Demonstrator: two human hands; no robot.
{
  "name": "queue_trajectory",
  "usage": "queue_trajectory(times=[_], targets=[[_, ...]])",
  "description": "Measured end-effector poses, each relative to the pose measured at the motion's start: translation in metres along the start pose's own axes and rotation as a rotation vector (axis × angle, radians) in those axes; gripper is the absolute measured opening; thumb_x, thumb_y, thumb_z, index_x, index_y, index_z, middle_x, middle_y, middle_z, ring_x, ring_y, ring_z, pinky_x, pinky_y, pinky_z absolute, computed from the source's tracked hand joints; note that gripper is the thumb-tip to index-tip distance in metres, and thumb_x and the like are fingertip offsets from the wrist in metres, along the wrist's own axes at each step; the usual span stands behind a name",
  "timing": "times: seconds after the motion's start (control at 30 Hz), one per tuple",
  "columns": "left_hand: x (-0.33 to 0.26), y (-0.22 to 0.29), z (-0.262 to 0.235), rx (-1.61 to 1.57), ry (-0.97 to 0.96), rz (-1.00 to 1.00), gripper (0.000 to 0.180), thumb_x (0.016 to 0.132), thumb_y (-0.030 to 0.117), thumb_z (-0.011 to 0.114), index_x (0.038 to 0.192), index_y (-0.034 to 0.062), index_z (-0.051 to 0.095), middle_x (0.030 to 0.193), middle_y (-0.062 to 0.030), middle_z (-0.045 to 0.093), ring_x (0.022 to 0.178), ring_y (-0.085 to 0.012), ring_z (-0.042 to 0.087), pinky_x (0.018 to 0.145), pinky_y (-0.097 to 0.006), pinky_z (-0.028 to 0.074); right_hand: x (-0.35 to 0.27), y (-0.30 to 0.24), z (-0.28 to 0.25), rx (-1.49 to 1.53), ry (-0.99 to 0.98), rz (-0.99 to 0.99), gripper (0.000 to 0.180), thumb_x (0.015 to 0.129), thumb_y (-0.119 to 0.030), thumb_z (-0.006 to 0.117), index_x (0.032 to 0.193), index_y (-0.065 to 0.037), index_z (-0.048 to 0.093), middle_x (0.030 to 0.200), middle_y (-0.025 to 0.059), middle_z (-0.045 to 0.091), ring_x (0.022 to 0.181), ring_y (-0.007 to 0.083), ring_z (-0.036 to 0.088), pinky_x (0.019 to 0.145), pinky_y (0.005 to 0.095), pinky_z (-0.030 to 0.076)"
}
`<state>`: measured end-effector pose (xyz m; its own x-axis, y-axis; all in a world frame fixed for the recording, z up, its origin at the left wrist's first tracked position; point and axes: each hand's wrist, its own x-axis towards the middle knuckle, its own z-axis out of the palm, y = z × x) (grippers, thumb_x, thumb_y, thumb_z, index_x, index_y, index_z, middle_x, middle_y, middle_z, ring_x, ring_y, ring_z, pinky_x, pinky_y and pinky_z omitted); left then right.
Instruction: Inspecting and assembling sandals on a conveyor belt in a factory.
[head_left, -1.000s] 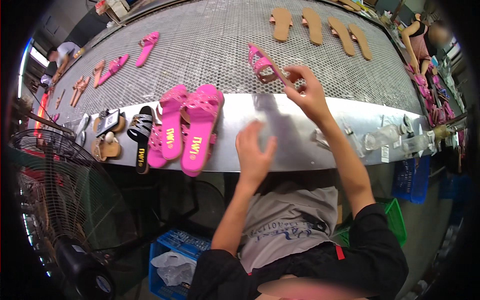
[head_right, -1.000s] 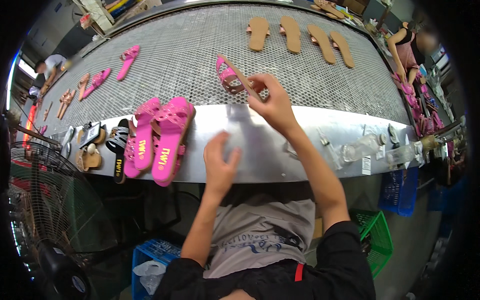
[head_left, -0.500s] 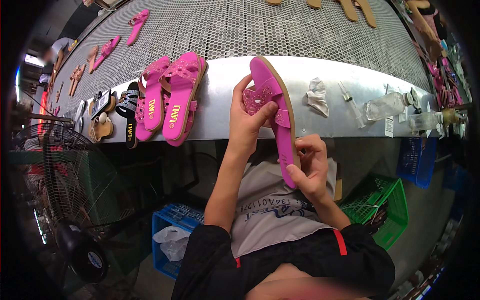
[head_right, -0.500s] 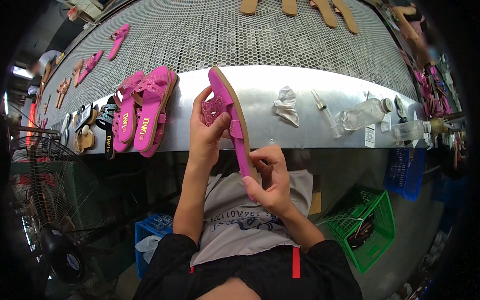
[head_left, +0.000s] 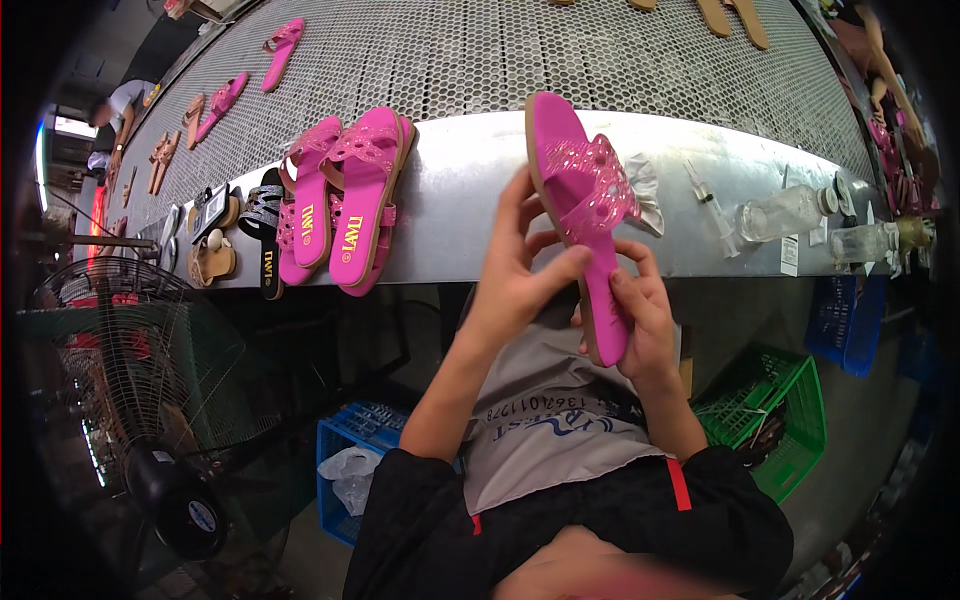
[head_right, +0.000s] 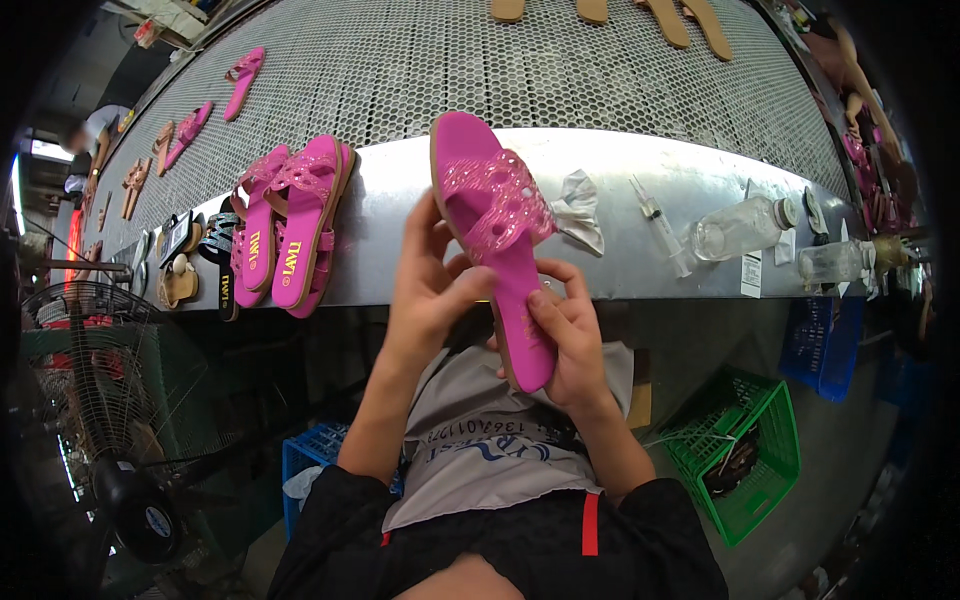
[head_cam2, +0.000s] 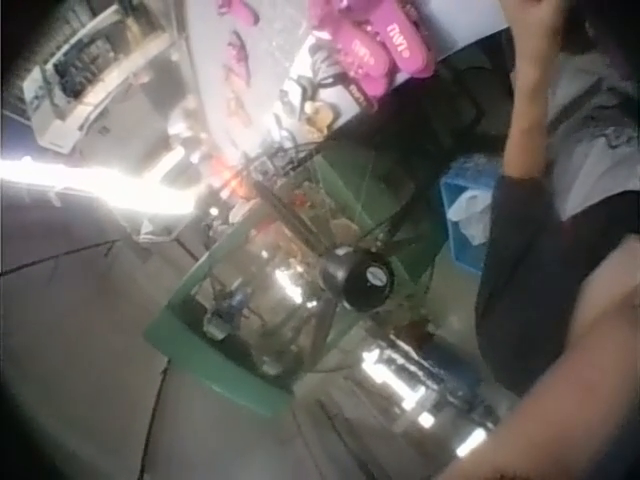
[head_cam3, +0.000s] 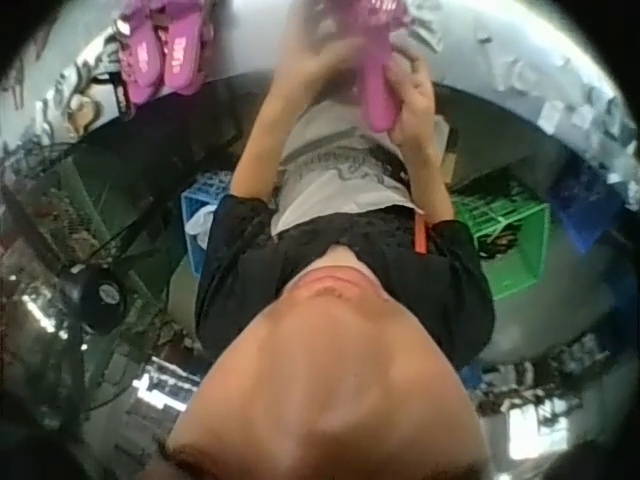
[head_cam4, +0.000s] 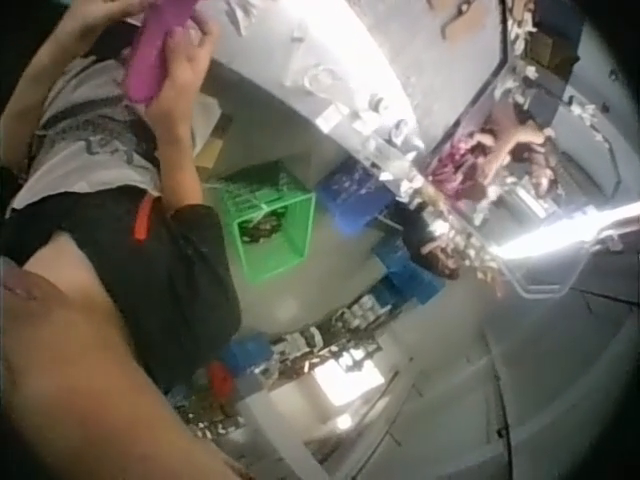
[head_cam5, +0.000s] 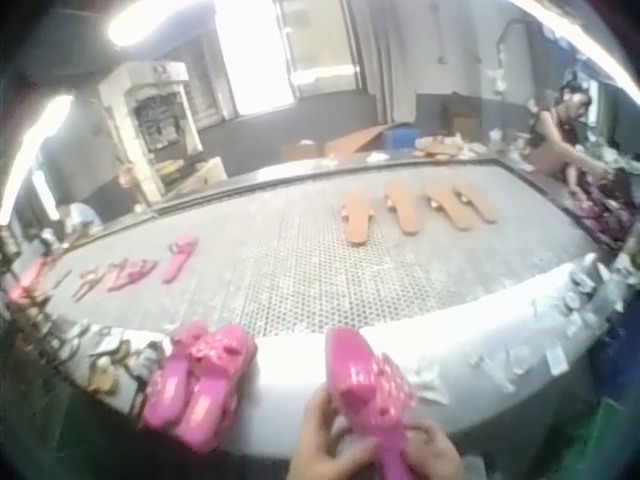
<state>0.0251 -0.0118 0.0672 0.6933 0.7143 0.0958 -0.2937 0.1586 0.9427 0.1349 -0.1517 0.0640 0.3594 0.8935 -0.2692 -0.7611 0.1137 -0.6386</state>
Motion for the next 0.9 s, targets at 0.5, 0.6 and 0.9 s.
queue_trajectory(times=[0.5,0.6,0.9], targets=[[0.017,-0.01,-0.013,0.288,0.013,0.049,0.067,0.093,0.021,0.071,0.149,0.0048,0.039,0.132,-0.0141,0.051,0.129,-0.0298,0.05,0.101,-0.044,0.048,0.034,-0.012,0.019,0.071,0.078,-0.149,0.066,0.09,-0.009,0.063,0.145,-0.011,0.028,0.117,0.0216,0.058,0.106,0.0333,0.064,0.059,0.0422,0.065],[0.017,-0.02,-0.049,1.301,0.166,0.46,0.058,0.092,0.023,0.069,0.143,0.004,0.048,0.13,-0.0173,0.054,0.126,-0.038,0.05,0.107,-0.049,0.038,0.074,-0.042,0.024,-0.101,0.015,-0.263,0.083,0.074,0.003,0.062,0.149,-0.009,0.027,0.129,0.0206,0.049,0.118,0.0342,0.057,0.07,0.0445,0.066],[0.004,-0.025,-0.063,1.562,0.253,0.324,0.039,0.09,0.028,0.067,0.122,0.0053,0.061,0.12,-0.0095,0.06,0.122,-0.0261,0.054,0.107,-0.05,0.036,0.373,-0.11,0.079,-1.107,0.188,-0.871,0.073,0.071,0.0,0.068,0.141,-0.009,0.047,0.132,0.015,0.045,0.11,0.0278,0.057,0.091,0.04,0.052]])
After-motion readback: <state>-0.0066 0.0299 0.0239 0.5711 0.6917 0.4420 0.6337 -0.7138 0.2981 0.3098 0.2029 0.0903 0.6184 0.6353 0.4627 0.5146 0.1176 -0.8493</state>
